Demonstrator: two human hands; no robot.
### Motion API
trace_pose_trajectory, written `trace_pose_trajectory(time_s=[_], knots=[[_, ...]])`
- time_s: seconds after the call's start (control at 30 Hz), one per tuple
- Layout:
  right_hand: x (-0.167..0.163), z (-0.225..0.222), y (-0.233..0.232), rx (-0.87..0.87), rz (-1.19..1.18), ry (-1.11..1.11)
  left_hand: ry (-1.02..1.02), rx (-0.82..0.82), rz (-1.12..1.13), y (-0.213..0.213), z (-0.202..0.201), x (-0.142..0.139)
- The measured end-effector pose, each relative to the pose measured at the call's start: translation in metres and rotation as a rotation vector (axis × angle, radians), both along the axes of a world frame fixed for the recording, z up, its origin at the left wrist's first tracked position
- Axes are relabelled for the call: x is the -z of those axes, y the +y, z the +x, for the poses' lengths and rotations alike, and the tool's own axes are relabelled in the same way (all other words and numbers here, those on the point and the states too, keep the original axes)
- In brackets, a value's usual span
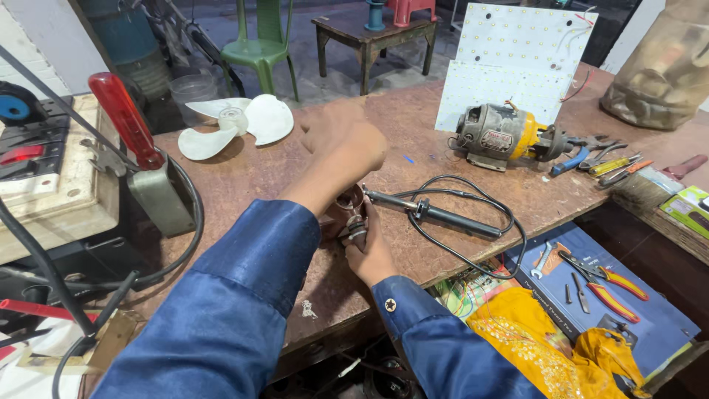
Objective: The person works on a small electric water pump at a workbench. They fit the orange impeller into the pump housing, press the housing together over the hose, pick up and reposition a soldering iron, and use pliers to handle a small orange-capped component.
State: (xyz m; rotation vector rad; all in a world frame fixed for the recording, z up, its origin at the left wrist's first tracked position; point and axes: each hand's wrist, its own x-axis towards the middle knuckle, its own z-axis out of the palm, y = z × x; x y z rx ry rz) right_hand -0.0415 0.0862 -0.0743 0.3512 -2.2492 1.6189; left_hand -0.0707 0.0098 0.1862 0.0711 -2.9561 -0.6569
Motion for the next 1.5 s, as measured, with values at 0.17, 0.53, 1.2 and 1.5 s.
trace_pose_trajectory(time_s=[0.17,0.53,1.2,1.5], knots=[[-0.001,0.000,0.000,0.033,0.000,-0.136,0.031,-0.015,0.005,0.004,-0.005,0.001],[0.005,-0.005,0.001,-0.033,-0.053,0.058,-0.011,-0.006,-0.015,0.001,0.008,-0.010],[-0.044,0.021,-0.001,0.176,0.317,-0.148,0.060,0.175,0.500,-0.089,0.025,0.032],[-0.009,0.003,0.006,0.156,0.111,0.101,0.042,0.288,0.946,-0.089,0.029,0.060]])
